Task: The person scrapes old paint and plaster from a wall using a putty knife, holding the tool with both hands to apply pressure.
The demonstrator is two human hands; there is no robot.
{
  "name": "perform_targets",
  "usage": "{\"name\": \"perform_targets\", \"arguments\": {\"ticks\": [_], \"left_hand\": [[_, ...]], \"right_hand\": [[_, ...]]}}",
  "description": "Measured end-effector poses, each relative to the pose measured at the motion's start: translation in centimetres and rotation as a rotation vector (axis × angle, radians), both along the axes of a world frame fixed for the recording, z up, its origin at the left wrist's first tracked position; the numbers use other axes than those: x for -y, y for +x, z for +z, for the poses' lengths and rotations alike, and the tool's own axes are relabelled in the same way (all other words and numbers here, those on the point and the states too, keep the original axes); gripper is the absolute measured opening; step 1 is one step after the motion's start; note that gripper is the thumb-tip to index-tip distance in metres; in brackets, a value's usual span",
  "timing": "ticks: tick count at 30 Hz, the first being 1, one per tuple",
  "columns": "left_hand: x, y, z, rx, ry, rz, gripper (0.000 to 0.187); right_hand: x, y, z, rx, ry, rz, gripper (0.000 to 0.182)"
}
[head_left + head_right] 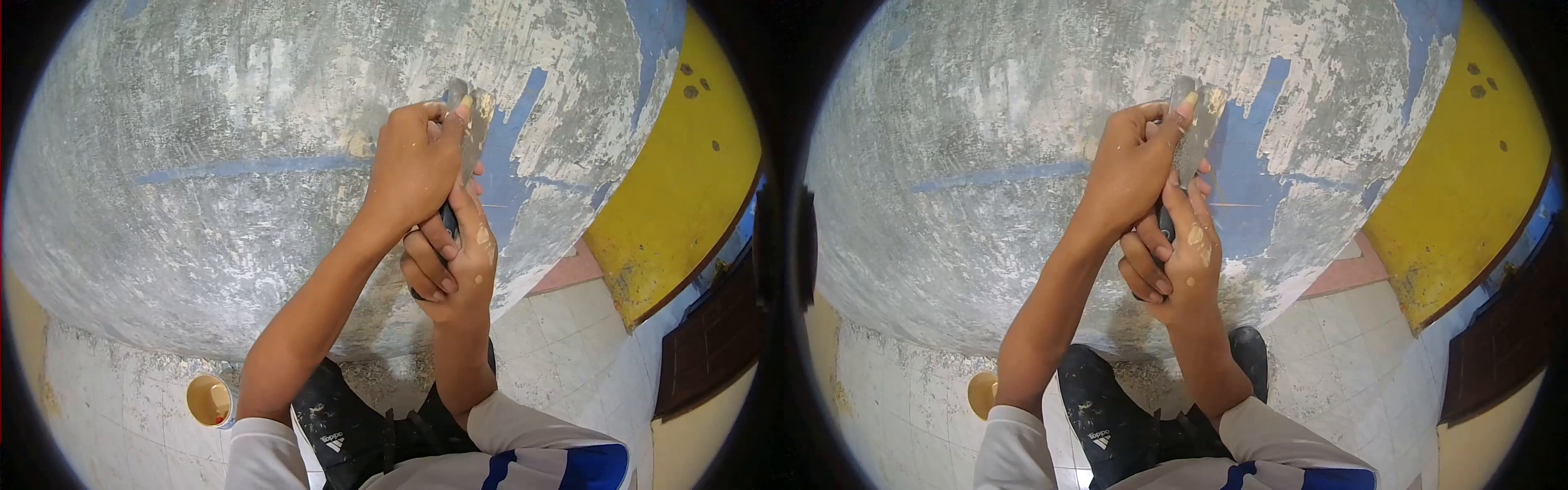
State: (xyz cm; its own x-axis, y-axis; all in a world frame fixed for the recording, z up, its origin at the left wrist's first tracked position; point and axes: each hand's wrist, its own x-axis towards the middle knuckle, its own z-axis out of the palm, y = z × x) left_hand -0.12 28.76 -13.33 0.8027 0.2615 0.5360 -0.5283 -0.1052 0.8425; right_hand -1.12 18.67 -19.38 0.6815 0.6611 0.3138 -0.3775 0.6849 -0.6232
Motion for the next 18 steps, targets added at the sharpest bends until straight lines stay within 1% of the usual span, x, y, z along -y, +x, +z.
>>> {"name": "perform_targets", "arguments": {"ticks": [2,3,6,7,10,13,16,18], "left_hand": [[-0.2,-0.5,-0.9,-0.017,0.025,0.032,0.043],[-0.2,-0.8,-1.7,-0.023,0.041,0.047,0.044],[-0.1,-1.6,-4.9,-0.114,-0.144,-0.027,0.045],[0.0,-1.8,-5.4,-0.143,-0.177,-0.035,0.044],[-0.3,-2.0,-5.3,-0.161,-0.159,-0.054,0.042],[-0.6,-2.3,-3.4,-0.191,-0.086,-0.056,0.041],[-0.6,-1.8,-3.4,-0.123,-0.134,-0.085,0.042],[-0.5,-1.7,-2.8,-0.094,-0.097,-0.062,0.042]], "right_hand": [[0.3,-0.9,0.2,-0.051,-0.091,-0.072,0.026],[0.4,-1.7,0.2,-0.050,-0.194,-0.132,0.024],[0.8,-1.8,-3.0,-0.224,-0.138,0.080,0.027],[0.7,-1.7,-3.6,-0.228,-0.120,0.130,0.030],[0.4,-2.2,-3.6,-0.229,-0.127,0.070,0.029],[0.2,-1.7,-2.8,-0.182,-0.058,0.114,0.024],[0.0,-2.0,-2.2,-0.195,-0.035,0.108,0.023],[-0.2,-2.3,-1.3,-0.144,-0.076,-0.009,0.023]]}}
